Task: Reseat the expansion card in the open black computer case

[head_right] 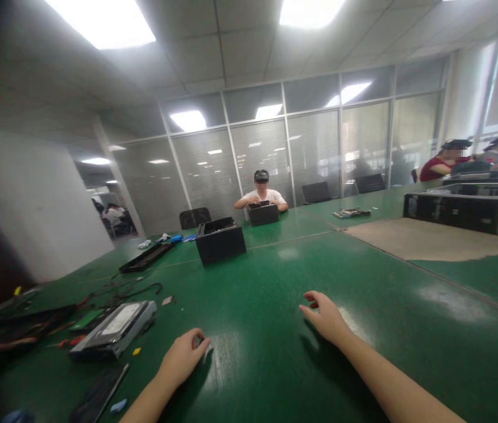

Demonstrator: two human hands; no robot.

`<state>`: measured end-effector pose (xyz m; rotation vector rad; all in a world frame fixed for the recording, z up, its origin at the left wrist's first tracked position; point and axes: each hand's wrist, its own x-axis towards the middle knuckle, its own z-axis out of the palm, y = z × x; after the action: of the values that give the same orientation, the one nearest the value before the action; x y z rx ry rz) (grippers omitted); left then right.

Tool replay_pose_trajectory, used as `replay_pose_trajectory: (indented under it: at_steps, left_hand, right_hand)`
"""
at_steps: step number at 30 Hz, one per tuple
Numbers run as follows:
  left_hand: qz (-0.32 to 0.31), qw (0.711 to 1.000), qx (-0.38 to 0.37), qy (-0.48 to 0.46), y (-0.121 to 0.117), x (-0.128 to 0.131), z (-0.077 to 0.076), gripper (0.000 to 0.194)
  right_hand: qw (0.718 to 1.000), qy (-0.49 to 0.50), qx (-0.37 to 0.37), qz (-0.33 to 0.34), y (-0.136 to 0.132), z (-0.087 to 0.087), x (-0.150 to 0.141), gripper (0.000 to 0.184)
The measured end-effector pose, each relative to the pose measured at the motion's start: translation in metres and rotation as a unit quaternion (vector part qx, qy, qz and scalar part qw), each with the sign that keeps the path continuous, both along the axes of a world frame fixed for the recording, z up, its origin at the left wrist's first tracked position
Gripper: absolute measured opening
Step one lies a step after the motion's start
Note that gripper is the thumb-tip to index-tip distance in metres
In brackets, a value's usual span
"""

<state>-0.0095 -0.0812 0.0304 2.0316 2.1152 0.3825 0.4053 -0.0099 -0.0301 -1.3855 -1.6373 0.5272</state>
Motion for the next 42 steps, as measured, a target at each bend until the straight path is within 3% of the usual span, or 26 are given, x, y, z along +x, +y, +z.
replay_pose_trajectory:
  at_steps: [5, 10, 14, 17, 20, 23, 29, 31, 35, 39, 42]
  left_hand:
    - [-0.037, 0.997, -0.069, -0.023, 0.022, -0.009, 0.01, 0.037]
    - [-0.039, 0.987, -0.153, -0.029, 0.042, -0.011, 0.014, 0.044]
    - [-0.038, 0.995, -0.089, -0.009, 0.034, -0.005, 0.01, 0.05]
    - [-0.043, 0.998, -0.036, 0.007, 0.018, -0.003, 0.004, 0.049]
    - [-0.05, 0.998, -0.019, 0.013, 0.007, -0.002, -0.001, 0.047]
    - [-0.056, 0.998, -0.014, 0.011, 0.004, -0.004, -0.003, 0.045]
    - [-0.056, 0.998, -0.013, -0.005, 0.008, -0.007, -0.006, 0.044]
    - [-0.057, 0.998, -0.019, -0.01, 0.008, -0.008, -0.007, 0.044]
    - [-0.062, 0.997, -0.032, -0.027, 0.01, -0.009, -0.004, 0.045]
    - [-0.066, 0.996, -0.043, -0.05, 0.015, -0.008, 0.0, 0.046]
    - [-0.051, 0.994, -0.035, -0.087, 0.017, -0.009, 0.001, 0.045]
  right_hand:
    - [1.0, 0.008, -0.017, 0.021, -0.005, 0.009, -0.006, 0.037]
    - [0.999, -0.02, 0.036, 0.014, -0.012, 0.018, -0.005, 0.04]
    - [0.994, -0.053, 0.097, 0.002, -0.018, 0.034, -0.001, 0.043]
    - [0.984, -0.1, 0.147, 0.0, -0.015, 0.06, -0.004, 0.045]
    - [0.966, -0.167, 0.196, 0.0, 0.007, 0.091, -0.011, 0.049]
    - [0.947, -0.238, 0.215, -0.021, 0.048, 0.12, -0.019, 0.056]
    - [0.912, -0.367, 0.173, -0.058, 0.13, 0.161, -0.033, 0.067]
    - [0.895, -0.423, 0.139, -0.02, 0.14, 0.166, -0.036, 0.067]
    - [0.854, -0.494, 0.107, 0.127, 0.125, 0.16, -0.037, 0.063]
    - [0.872, -0.459, 0.147, 0.088, 0.079, 0.153, -0.04, 0.055]
    - [0.878, -0.445, 0.136, 0.111, 0.039, 0.158, -0.044, 0.051]
